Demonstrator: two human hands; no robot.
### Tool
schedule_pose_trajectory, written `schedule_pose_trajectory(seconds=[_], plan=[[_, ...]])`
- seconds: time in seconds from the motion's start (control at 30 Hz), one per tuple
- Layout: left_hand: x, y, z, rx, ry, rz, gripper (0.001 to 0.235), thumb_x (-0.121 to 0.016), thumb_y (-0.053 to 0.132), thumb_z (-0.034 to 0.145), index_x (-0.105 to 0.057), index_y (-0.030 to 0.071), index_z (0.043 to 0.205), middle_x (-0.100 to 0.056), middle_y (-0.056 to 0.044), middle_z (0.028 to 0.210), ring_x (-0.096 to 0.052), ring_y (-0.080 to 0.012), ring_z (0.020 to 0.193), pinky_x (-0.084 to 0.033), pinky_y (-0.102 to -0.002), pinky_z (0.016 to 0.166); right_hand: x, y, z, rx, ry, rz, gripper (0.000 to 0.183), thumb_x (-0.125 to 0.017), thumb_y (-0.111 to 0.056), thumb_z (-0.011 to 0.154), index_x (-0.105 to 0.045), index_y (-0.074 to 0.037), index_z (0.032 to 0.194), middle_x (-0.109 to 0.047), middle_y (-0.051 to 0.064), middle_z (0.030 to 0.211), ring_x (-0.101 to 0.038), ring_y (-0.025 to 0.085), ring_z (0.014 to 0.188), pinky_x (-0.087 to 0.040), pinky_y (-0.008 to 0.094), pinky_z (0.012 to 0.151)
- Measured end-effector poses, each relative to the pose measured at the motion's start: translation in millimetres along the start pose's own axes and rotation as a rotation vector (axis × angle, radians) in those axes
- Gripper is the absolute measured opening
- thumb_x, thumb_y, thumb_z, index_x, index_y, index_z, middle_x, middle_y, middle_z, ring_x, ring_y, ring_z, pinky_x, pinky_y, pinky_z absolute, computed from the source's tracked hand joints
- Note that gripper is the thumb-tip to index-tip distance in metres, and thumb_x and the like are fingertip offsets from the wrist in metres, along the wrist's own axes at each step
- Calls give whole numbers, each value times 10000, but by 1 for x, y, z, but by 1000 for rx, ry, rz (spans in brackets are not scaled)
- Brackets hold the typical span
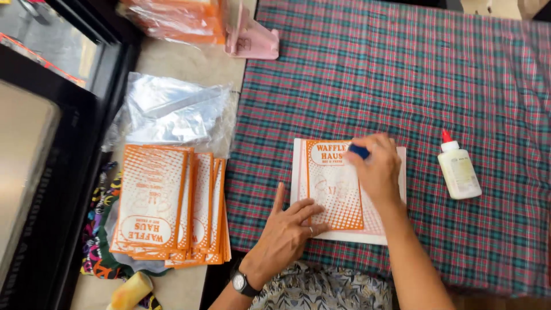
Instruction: Folding and assembling paper bags for food packaging
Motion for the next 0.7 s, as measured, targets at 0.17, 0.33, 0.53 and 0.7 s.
schedule_pose_trajectory(seconds=[0.17, 0.33, 0.53, 0.7], plan=[[8, 6, -8, -45, -34, 41, 353, -467, 150, 1044, -739, 205, 1262, -639, -162, 1407, -556, -400, 1341, -49, -785, 1179, 1, 5, 21, 16, 125, -38, 303, -869, -155, 859, -744, -21, 1100, -646, 140, 1088, -606, 342, 1050, -494, 464, 896], [-3, 5, -10, -69, 3, 122, 304, -543, 137, 1050, -720, 175, 1295, -661, -138, 1393, -556, -373, 1365, -129, -717, 1239, 43, -54, -65, 35, 79, -10, 266, -815, -90, 903, -703, -13, 1131, -695, 176, 1106, -656, 327, 1028, -538, 442, 851], [-3, 4, -1, -36, -34, 77, 228, -700, 244, 959, -789, 101, 1113, -737, -103, 1267, -634, -272, 1287, -160, -720, 1233, 74, -27, -141, 30, -28, 45, 302, -852, -130, 789, -789, -90, 1082, -723, 67, 1127, -682, 214, 1055, -534, 341, 1041], [0, 22, -4, -81, -3, 84, 273, -522, 133, 1059, -743, -7, 981, -730, -173, 1188, -655, -335, 1171, -303, -703, 1214, 125, 47, -170, -345, 116, -503, 440, -931, -122, 919, -838, -71, 1346, -702, 163, 1362, -671, 320, 1137, -609, 407, 743]])
Point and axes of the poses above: each hand's wrist, its own z-axis towards the middle knuckle, its own x-axis out of the back of the hand, y = z × x, the point moved 4 cm from there along z, towards the middle knuckle
